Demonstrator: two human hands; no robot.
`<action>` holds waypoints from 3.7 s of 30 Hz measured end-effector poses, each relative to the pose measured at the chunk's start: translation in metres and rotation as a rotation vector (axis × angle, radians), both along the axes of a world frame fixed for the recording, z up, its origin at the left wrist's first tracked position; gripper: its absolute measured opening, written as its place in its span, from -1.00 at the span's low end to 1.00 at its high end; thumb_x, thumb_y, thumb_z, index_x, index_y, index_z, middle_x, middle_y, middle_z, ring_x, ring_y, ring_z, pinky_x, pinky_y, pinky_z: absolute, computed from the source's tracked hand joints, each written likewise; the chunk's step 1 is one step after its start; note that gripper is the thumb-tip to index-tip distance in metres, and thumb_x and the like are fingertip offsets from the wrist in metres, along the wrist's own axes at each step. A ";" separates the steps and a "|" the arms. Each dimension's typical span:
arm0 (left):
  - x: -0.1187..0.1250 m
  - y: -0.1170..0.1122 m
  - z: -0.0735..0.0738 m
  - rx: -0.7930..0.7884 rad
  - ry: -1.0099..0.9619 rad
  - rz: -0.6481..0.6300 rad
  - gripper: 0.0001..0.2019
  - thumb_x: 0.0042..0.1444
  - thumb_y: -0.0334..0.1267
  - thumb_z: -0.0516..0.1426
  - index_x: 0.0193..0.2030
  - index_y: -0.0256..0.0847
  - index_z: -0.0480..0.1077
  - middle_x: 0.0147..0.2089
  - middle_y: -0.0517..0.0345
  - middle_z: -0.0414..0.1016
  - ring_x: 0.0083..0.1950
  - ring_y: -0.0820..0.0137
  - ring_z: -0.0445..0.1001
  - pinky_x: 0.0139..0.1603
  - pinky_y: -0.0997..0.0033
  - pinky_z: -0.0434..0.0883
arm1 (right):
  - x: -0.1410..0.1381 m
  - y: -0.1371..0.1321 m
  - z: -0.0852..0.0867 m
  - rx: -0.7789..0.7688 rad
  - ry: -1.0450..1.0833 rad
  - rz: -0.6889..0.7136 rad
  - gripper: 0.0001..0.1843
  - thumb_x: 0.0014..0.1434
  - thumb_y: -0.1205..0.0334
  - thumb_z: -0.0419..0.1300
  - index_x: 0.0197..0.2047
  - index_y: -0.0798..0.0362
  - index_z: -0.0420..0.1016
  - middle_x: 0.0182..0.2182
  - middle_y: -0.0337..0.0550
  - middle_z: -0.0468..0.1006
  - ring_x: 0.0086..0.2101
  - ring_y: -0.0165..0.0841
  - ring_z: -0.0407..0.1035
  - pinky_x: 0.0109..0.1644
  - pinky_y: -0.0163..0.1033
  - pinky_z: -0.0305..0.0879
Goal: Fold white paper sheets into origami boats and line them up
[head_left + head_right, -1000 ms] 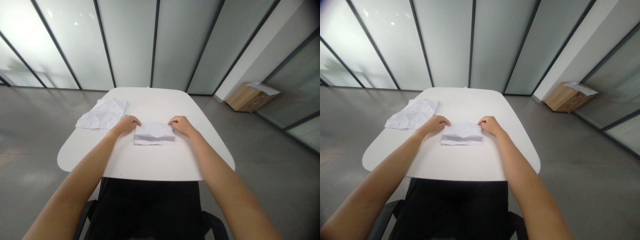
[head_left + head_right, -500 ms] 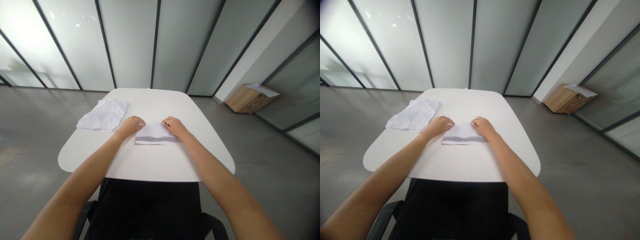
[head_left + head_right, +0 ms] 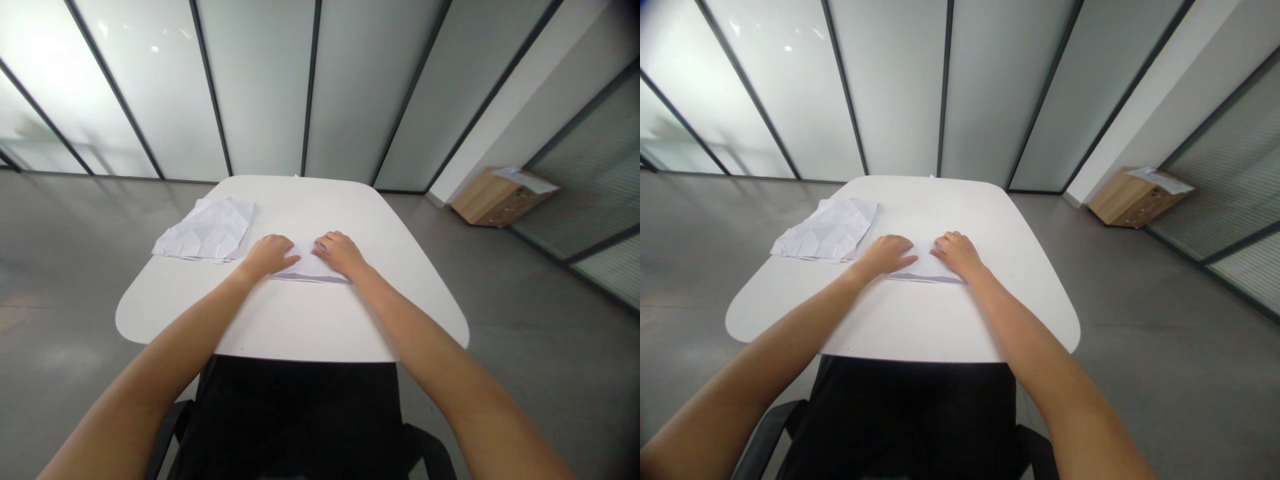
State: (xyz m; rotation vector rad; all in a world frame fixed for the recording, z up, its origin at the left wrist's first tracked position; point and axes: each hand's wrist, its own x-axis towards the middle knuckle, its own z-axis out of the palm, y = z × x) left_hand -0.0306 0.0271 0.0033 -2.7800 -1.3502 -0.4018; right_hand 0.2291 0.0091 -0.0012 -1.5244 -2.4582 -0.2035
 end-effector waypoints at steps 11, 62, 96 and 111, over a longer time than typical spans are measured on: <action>0.004 -0.013 -0.004 0.009 -0.028 0.016 -0.36 0.29 0.35 0.15 0.18 -0.18 0.52 0.18 -0.12 0.61 0.26 -0.01 0.50 0.29 0.10 0.42 | -0.017 -0.026 0.010 -0.053 -0.057 -0.057 -0.23 0.46 -0.23 0.14 0.51 0.08 0.29 0.31 0.17 0.50 0.23 0.02 0.37 0.32 0.03 0.28; -0.006 0.014 -0.009 -0.130 -0.240 0.065 -0.59 0.28 -0.27 0.16 0.23 -0.13 0.60 0.11 -0.03 0.71 0.09 0.11 0.65 0.23 0.23 0.51 | -0.009 -0.017 -0.002 -0.155 -0.038 -0.059 -0.28 0.49 -0.33 -0.03 0.54 -0.20 0.31 0.53 0.04 0.24 0.41 0.20 0.17 0.40 0.31 0.20; 0.018 -0.018 0.007 -1.077 -1.391 -0.343 -0.41 0.17 -0.18 0.45 0.33 -0.10 0.50 0.31 -0.11 0.58 0.30 0.12 0.56 0.33 0.13 0.45 | -0.049 -0.031 0.016 -0.294 1.060 -0.131 -0.47 0.38 -0.21 0.22 0.19 0.00 0.57 -0.01 -0.03 0.72 -0.12 -0.21 0.61 0.04 -0.12 0.50; 0.005 0.010 -0.009 -0.716 -1.501 0.120 -0.35 0.21 -0.05 0.36 0.40 -0.02 0.32 0.43 -0.08 0.38 0.30 0.24 0.50 0.32 0.19 0.45 | -0.034 -0.036 0.032 -0.720 1.767 0.093 -0.60 -0.10 0.27 0.45 -0.13 0.05 0.59 -0.23 -0.10 0.75 -0.23 -0.13 0.64 -0.08 -0.07 0.60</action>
